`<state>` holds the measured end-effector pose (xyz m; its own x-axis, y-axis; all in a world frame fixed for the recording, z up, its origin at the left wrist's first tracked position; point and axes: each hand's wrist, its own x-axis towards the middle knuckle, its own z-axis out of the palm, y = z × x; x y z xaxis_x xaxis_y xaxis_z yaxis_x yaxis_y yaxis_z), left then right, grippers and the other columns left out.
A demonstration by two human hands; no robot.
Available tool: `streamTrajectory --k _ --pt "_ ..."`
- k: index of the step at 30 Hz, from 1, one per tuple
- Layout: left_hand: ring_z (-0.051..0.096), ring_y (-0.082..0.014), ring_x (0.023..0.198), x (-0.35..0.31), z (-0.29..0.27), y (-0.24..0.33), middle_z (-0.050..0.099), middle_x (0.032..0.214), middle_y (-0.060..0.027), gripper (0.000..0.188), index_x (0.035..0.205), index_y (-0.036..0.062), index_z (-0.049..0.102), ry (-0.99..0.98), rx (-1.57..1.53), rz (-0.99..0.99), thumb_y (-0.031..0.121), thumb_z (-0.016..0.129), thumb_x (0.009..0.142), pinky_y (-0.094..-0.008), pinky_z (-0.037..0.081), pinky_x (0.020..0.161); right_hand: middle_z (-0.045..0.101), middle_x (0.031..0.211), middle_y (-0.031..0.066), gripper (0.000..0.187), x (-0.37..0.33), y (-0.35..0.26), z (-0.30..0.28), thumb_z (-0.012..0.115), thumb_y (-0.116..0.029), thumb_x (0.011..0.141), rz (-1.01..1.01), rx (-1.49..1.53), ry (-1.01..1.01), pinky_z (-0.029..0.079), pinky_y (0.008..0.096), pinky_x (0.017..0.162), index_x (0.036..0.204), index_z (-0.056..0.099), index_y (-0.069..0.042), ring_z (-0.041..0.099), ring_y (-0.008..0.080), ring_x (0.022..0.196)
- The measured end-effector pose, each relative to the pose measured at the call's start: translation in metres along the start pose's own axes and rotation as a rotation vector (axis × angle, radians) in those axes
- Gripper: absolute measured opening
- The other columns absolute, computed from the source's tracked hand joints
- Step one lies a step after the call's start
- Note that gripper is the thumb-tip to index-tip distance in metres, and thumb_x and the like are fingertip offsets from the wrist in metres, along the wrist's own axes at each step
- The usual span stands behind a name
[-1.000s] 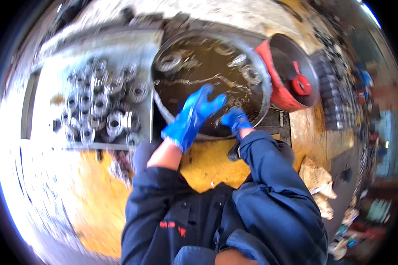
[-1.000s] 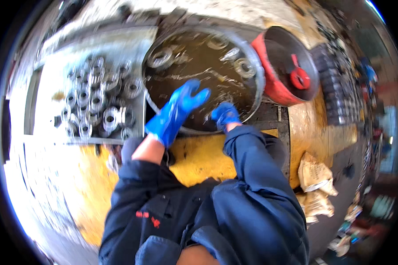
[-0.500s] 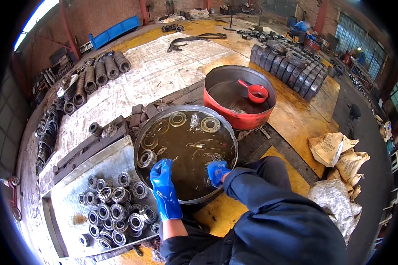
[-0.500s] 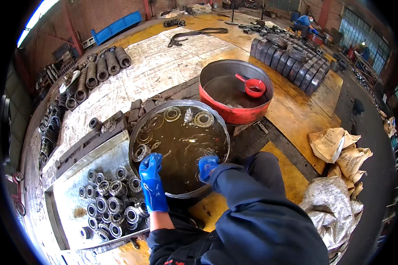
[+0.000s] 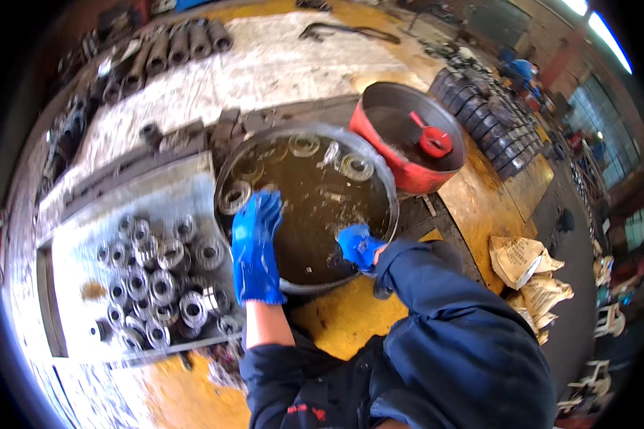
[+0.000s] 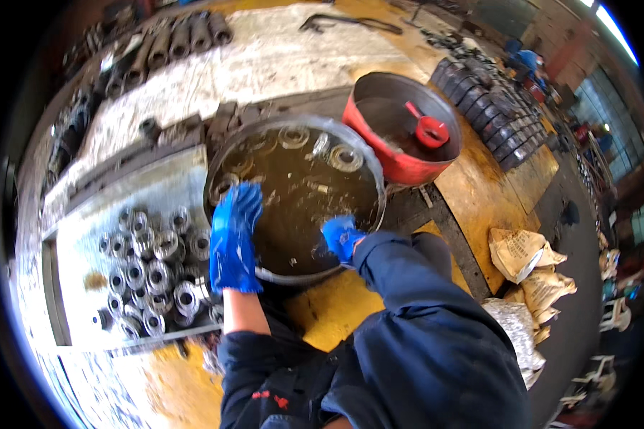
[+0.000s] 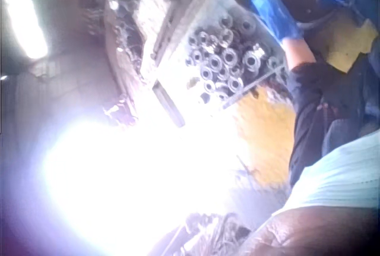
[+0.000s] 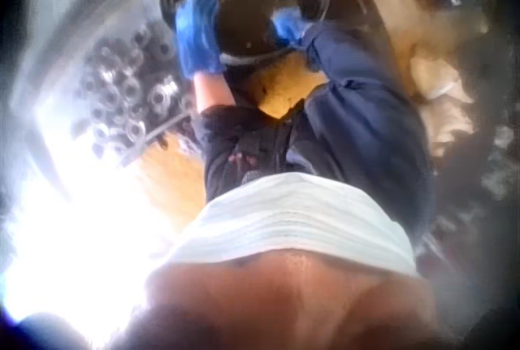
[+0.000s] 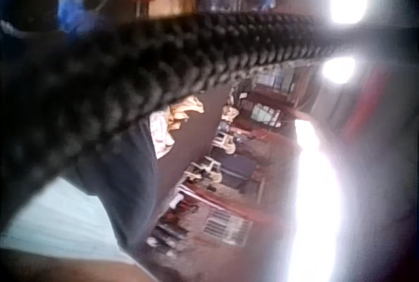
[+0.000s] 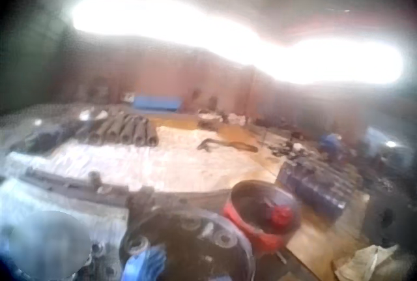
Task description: The person repeatedly dips ball bearings into a dark liquid in a metal basin, rubs them between gloved hands, and places them into a metal tray. The person also uses a small red-handled brush to scrub the bearings while submerged in the liquid.
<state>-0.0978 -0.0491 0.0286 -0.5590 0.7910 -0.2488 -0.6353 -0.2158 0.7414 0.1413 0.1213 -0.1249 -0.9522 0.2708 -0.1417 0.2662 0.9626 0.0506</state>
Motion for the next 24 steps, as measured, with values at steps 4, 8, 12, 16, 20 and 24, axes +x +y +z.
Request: streamTrajectory --k 4,8,12,16,20,24 --pt "0.057 -0.0312 0.126 -0.027 0.025 0.011 0.06 0.135 -0.0191 0.048 0.135 -0.0004 0.054 -0.029 -0.034 0.065 0.036 0.048 0.103 -0.0415 0.043 0.108 0.073 0.08 0.0091 0.013 0.004 -0.017 -0.043 0.064 -0.02 0.079 -0.34 -0.359 -0.134 0.05 0.0436 0.059 0.081 0.076 -0.015 0.071 0.0302 0.074" --pt "0.059 -0.0294 0.122 -0.03 0.025 0.022 0.062 0.132 -0.0183 0.045 0.131 0.001 0.057 0.014 -0.032 0.061 0.035 0.051 0.102 -0.0403 0.044 0.106 0.072 0.086 0.0174 0.016 0.01 -0.006 -0.056 0.065 -0.021 0.08 -0.051 0.005 -0.382 0.055 0.0438 0.066 0.085 0.077 -0.012 0.07 0.037 0.078" --pt "0.068 -0.0196 0.096 -0.03 0.027 0.024 0.072 0.111 -0.0098 0.032 0.112 0.0075 0.067 0.067 -0.091 0.075 0.036 0.064 0.096 -0.0347 0.053 0.085 0.068 0.09 0.0261 0.032 -0.008 0.004 -0.043 0.072 -0.032 0.074 0.271 0.385 -0.23 0.053 0.048 0.072 0.085 0.072 -0.003 0.067 0.0422 0.086" --pt "0.066 -0.0155 0.082 -0.027 0.032 0.02 0.073 0.098 -0.0066 0.03 0.104 0.0076 0.069 0.064 -0.147 0.086 0.035 0.067 0.094 -0.0316 0.052 0.075 0.072 0.088 0.0159 0.021 0.006 -0.019 -0.064 0.075 -0.027 0.072 -0.173 -0.209 -0.384 0.055 0.0473 0.071 0.085 0.074 -0.01 0.07 0.0354 0.085" --pt "0.066 -0.0213 0.102 -0.01 0.016 0.006 0.07 0.116 -0.0113 0.035 0.117 0.0077 0.064 0.019 -0.082 0.031 0.036 0.064 0.096 -0.0388 0.05 0.091 0.072 0.09 0.0127 0.025 0.002 0.003 -0.037 0.073 -0.026 0.073 -0.328 -0.183 -0.238 0.054 0.046 0.074 0.093 0.074 -0.011 0.069 0.0325 0.086" --pt "0.066 -0.0216 0.102 -0.01 0.019 0.009 0.07 0.117 -0.011 0.036 0.115 0.0077 0.065 0.016 -0.075 0.011 0.037 0.066 0.094 -0.0392 0.05 0.091 0.073 0.101 0.0171 0.022 -0.02 0.018 -0.036 0.063 -0.019 0.082 0.135 0.271 -0.236 0.056 0.048 0.076 0.097 0.077 -0.011 0.07 0.0346 0.093"
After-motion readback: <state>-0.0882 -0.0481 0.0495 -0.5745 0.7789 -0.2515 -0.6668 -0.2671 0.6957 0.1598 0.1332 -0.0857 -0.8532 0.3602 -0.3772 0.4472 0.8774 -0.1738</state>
